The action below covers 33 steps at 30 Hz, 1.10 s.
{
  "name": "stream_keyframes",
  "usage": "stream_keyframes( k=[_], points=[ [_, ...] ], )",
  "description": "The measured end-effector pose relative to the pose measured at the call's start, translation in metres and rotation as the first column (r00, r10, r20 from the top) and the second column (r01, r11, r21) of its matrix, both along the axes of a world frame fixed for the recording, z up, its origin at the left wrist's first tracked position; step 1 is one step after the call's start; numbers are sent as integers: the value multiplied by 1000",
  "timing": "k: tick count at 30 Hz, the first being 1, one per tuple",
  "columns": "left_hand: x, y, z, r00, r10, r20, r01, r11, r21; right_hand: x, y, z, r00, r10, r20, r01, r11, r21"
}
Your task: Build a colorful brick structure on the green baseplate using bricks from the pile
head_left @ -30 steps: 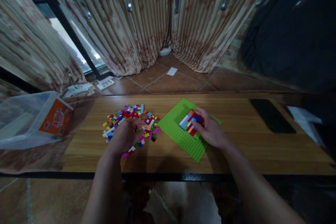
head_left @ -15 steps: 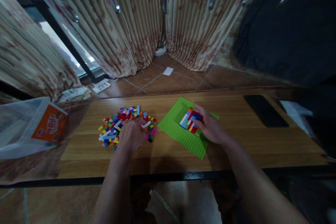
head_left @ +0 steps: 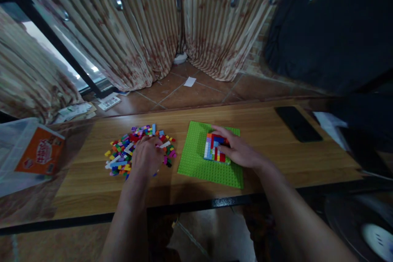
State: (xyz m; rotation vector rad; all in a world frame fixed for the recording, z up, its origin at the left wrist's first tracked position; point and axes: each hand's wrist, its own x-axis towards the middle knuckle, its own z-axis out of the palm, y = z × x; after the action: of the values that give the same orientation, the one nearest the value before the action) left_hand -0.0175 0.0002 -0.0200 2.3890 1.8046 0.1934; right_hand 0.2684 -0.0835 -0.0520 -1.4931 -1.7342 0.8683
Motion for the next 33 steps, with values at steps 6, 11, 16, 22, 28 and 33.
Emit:
stream_keyframes(
  k=[6,11,16,22,28,33],
  points=[
    [1,2,7,997,76,13,-76,997,-19,-3,3,5,946,-84,-314,109,992,63],
    [2,2,12,992,126,8,-125,989,-81,12,11,8,752,-286,-593,401,914,68],
    [2,3,6,958,95,270,-82,995,-57,8,14,8,678,-342,-651,484,874,45],
    [34,-15,6,612,155,775,128,948,-290,-28,8,15,750,-295,-591,400,915,51],
    [72,-39,9,318,286,904,307,871,-384,-60,2,19,783,-117,-610,172,985,32],
    [84,-44,9,315,283,906,352,852,-388,-52,3,22,773,-174,-609,225,974,6]
  ],
)
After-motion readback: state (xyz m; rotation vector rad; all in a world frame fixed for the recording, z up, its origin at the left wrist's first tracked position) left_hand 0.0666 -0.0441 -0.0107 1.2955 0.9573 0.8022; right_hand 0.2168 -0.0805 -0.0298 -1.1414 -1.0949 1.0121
